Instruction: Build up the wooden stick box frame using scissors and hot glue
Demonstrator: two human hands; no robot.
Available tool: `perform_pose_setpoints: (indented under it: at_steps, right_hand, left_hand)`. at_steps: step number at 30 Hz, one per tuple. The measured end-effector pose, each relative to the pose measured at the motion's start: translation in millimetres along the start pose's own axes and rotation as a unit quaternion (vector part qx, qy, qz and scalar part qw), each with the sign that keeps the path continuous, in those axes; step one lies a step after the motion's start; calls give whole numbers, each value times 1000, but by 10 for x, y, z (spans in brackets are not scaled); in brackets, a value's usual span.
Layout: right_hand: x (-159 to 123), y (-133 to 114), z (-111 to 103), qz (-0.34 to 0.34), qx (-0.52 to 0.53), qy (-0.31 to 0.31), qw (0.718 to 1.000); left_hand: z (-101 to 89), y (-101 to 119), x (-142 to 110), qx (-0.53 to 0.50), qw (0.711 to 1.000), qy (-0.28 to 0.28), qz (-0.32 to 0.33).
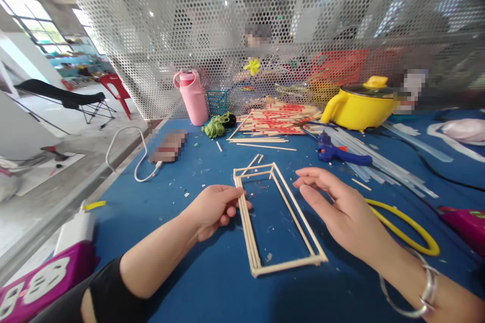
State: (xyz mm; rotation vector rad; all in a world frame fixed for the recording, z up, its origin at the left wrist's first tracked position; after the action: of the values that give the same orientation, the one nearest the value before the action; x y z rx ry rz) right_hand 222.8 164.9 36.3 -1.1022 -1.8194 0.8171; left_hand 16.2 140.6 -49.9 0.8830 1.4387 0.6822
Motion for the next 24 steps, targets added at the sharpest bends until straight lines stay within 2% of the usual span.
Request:
perform_pose_setpoints:
  at_steps: [5,11,13,16,18,20,22,24]
  right_hand:
    - [-23,60,122,22,13,-29,999]
    - [-56,114,213,32,30,-53,998]
    - [-69,126,176,37,34,-42,998]
    - [-62,70,18,32,22,-3,999]
    - [0,-41,-91,10,-20,8,1000]
    - [145,-168,-111,-25,-102,-24,994]
    - [374,-194,-39,-47,-201,-82,975]
    - [662,-59,37,-38,-272,-119,954]
  left_hand:
    - [2,9,3,31,999,12,5]
    - [-13,44,-37,41,999,2,4]
    - [-81,52,-65,57,998,7,5]
    - [-329,111,-114,124,988,82,37]
    - [-493,167,-127,163,974,137,75]
    - [-584,220,-97,189,959,171,120]
    - [-599,274,-32,207,946,188,166]
    - [-541,319,55,216,937,184,203]
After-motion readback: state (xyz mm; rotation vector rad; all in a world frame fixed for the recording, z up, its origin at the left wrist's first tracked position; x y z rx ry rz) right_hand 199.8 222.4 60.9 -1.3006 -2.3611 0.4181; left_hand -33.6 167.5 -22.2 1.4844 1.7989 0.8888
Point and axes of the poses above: each hand's wrist, its own x-axis towards the middle knuckle, its own z-axis out of the palm, y = z × x, the point moved 9 cm from there along x, towards the middle knuckle, and after that the axes turned 13 degrees about x, right-handed, at the moved point
